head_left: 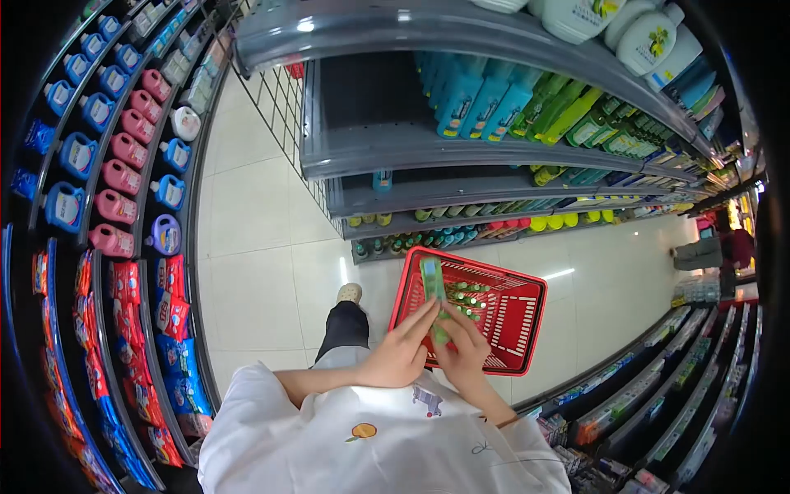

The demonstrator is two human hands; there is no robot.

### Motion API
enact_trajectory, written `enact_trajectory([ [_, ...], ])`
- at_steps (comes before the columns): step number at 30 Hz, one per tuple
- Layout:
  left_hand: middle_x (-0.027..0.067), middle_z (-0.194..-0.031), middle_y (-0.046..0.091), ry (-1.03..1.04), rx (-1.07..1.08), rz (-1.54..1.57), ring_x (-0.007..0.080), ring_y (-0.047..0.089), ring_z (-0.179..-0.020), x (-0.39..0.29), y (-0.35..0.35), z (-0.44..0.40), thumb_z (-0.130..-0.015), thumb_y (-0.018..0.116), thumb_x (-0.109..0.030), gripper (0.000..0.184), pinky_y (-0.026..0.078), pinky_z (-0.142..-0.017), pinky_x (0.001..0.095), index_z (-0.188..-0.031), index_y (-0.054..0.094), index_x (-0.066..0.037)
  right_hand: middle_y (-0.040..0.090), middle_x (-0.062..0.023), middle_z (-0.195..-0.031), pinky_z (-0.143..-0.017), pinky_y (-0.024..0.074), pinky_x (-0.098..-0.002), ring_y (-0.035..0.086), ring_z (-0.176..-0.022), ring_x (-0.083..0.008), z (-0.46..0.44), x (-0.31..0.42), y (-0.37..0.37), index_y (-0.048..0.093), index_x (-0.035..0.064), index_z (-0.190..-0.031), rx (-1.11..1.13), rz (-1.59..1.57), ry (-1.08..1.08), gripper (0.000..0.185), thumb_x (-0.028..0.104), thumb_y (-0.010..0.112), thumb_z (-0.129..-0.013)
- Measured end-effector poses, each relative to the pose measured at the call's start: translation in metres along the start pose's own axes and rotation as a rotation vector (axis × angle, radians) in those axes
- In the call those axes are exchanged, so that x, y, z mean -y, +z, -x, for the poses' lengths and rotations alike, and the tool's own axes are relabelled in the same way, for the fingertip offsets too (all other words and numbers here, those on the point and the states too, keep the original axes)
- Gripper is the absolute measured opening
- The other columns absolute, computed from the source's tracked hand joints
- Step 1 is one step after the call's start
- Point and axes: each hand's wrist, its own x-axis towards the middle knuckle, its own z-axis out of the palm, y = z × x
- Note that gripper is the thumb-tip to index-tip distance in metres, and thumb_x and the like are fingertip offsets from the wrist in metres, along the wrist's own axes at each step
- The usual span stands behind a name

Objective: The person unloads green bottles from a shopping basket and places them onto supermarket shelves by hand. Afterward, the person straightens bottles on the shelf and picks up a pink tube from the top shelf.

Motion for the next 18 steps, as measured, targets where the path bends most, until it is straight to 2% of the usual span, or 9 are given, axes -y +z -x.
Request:
enact_trajectory([
  [3, 0.0263, -0.138, 0.036, 0.225, -0.057, -0.005, 0.0389, 0.045, -0.123, -0.015, -0.056, -0.03, -0.073, 0.045, 0.01, 0.059, 0.042, -0.1, 0.0388, -0.132, 0.041, 0.008, 0.062, -0.0214, -0.109, -0.075, 0.055, -0.0344, 0.066, -0.093, -0.0314, -0.062, 0.026, 0.0, 0.063, -0.0003, -0.096, -0.137, 0.069, -0.225, 0.026, -0.004, 0.07, -0.071],
  [5, 0.0244, -0.136, 0.042, 0.483, -0.261, -0.106, 0.0374, 0.045, -0.124, 0.004, -0.081, -0.065, -0.07, 0.046, 0.013, 0.058, 0.042, -0.099, 0.0385, -0.127, 0.048, 0.005, 0.064, -0.0216, -0.105, -0.076, 0.0549, -0.0343, 0.066, -0.092, -0.0312, -0.11, 0.042, 0.011, 0.062, -0.001, -0.094, -0.245, 0.023, -0.31, 0.025, -0.006, 0.071, -0.07],
  [7, 0.0207, -0.135, 0.045, 0.497, -0.418, -0.187, 0.0364, 0.046, -0.124, 0.015, -0.11, -0.097, -0.076, 0.053, 0.01, 0.051, 0.042, -0.099, 0.0391, -0.126, 0.05, 0.0, 0.065, -0.0201, -0.105, -0.079, 0.0538, -0.0341, 0.066, -0.093, -0.031, -0.154, 0.039, 0.036, 0.062, -0.0003, -0.094, -0.335, -0.002, -0.39, 0.026, -0.006, 0.072, -0.071],
  [9, 0.0211, -0.135, 0.044, 0.465, -0.543, -0.163, 0.0378, 0.045, -0.123, 0.033, -0.134, -0.132, -0.083, 0.052, 0.005, 0.048, 0.039, -0.101, 0.0413, -0.13, 0.045, 0.0, 0.065, -0.0176, -0.105, -0.081, 0.0521, -0.0335, 0.065, -0.095, -0.0304, -0.195, 0.037, 0.061, 0.062, 0.0009, -0.095, -0.361, -0.042, -0.424, 0.026, -0.005, 0.072, -0.071],
  [10, 0.0221, -0.135, 0.043, 0.482, -0.584, -0.141, 0.0395, 0.045, -0.123, 0.042, -0.145, -0.148, -0.084, 0.051, 0.004, 0.046, 0.039, -0.1, 0.0417, -0.13, 0.044, 0.0, 0.064, -0.0174, -0.109, -0.087, 0.0483, -0.0321, 0.062, -0.102, -0.0247, -0.209, 0.035, 0.071, 0.059, -0.0024, -0.099, -0.299, -0.099, -0.367, 0.027, -0.01, 0.068, -0.075],
  [12, 0.0274, -0.128, 0.044, 0.497, -0.669, -0.157, 0.0457, 0.046, -0.115, 0.064, -0.159, -0.179, -0.084, 0.049, 0.003, 0.04, 0.043, -0.093, 0.0455, -0.124, 0.046, 0.002, 0.063, -0.0142, -0.112, -0.09, 0.0457, -0.0291, 0.059, -0.102, -0.0181, -0.24, 0.031, 0.09, 0.059, -0.0033, -0.102, -0.265, -0.213, -0.28, 0.024, -0.008, 0.065, -0.079],
  [14, 0.0278, -0.123, 0.046, 0.42, -0.715, -0.121, 0.0474, 0.048, -0.11, 0.071, -0.172, -0.199, -0.083, 0.049, 0.003, 0.039, 0.044, -0.088, 0.0476, -0.122, 0.047, 0.001, 0.063, -0.0124, -0.11, -0.085, 0.0465, -0.0271, 0.059, -0.098, -0.015, -0.266, 0.027, 0.107, 0.059, -0.0033, -0.103, -0.25, -0.233, -0.297, 0.023, -0.005, 0.065, -0.081],
  [17, 0.0284, -0.116, 0.049, 0.428, -0.789, -0.118, 0.0489, 0.05, -0.101, 0.08, -0.191, -0.223, -0.082, 0.048, 0.004, 0.038, 0.045, -0.08, 0.0505, -0.119, 0.049, 0.001, 0.067, -0.0143, -0.095, -0.079, 0.049, -0.03, 0.065, -0.092, -0.0214, -0.3, 0.029, 0.125, 0.063, 0.0, -0.097, -0.291, -0.304, -0.13, 0.023, 0.007, 0.071, -0.077],
  [18, 0.0285, -0.114, 0.05, 0.451, -0.82, -0.12, 0.0492, 0.051, -0.099, 0.082, -0.196, -0.23, -0.081, 0.047, 0.005, 0.037, 0.045, -0.078, 0.0514, -0.118, 0.049, 0.001, 0.067, -0.0138, -0.089, -0.077, 0.0486, -0.03, 0.065, -0.089, -0.0202, -0.31, 0.04, 0.124, 0.063, 0.0011, -0.097, -0.225, -0.366, -0.008, 0.023, 0.009, 0.071, -0.077],
])
